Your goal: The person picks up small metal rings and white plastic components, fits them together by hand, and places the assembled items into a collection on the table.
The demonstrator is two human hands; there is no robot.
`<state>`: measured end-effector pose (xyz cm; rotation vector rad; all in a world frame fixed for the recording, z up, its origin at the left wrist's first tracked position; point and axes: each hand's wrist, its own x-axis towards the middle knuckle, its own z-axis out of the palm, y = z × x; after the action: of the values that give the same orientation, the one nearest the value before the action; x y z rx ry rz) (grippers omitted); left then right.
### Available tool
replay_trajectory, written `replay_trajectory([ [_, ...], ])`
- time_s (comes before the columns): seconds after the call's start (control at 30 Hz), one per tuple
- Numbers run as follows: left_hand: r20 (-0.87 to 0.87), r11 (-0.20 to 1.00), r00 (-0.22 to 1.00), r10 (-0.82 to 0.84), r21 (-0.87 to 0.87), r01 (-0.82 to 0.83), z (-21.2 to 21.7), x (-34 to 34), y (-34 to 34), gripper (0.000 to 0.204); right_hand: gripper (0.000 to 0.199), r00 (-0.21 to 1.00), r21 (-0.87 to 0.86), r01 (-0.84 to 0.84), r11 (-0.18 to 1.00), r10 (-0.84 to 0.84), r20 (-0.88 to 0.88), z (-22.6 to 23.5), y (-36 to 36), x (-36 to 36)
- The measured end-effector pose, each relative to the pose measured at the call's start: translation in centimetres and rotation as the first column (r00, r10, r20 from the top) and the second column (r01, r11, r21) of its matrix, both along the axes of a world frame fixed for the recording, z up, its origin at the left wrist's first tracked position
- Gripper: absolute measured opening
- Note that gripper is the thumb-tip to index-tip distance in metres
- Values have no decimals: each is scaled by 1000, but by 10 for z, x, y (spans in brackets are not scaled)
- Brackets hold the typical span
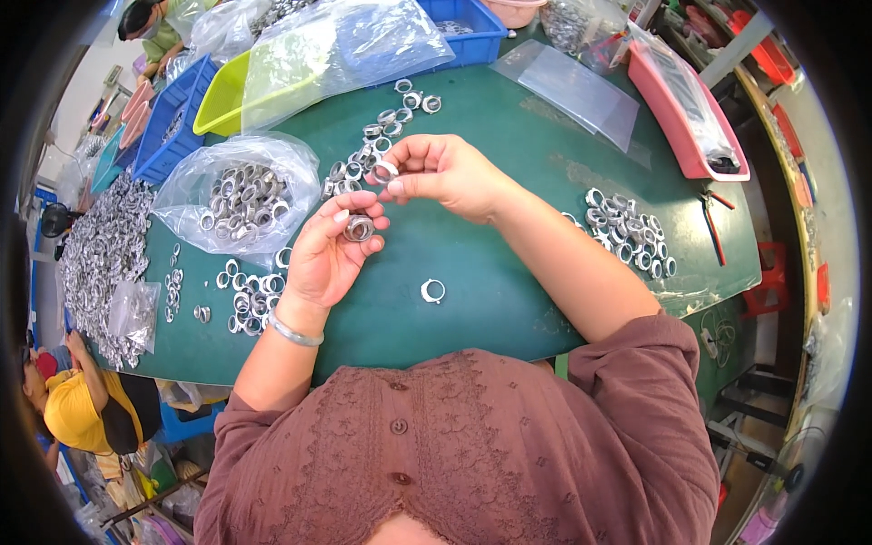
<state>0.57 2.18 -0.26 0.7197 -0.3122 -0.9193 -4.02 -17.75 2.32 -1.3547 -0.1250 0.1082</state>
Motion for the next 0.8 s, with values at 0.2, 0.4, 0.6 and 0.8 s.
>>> replay_trajectory([
  [0.2, -63, 984, 992, -112, -149, 102, 1, 2, 1, 33, 27, 998, 54, 14, 998, -17, 57, 5, 5, -20],
  [0.4, 18, 992, 997, -68, -107, 70, 8, -5, -2, 38, 28, 997, 80, 61, 995, -65, 49, 7, 4, -30],
  [0.6, 35, 993, 998, -56, -105, 59, 8, -5, -3, 44, 30, 996, 95, 34, 995, -41, 76, 6, 4, -32],
  [0.8, 60, 994, 997, -40, -101, 46, 10, -7, -1, 39, 34, 994, 109, 8, 994, -19, 107, 6, 6, -32],
])
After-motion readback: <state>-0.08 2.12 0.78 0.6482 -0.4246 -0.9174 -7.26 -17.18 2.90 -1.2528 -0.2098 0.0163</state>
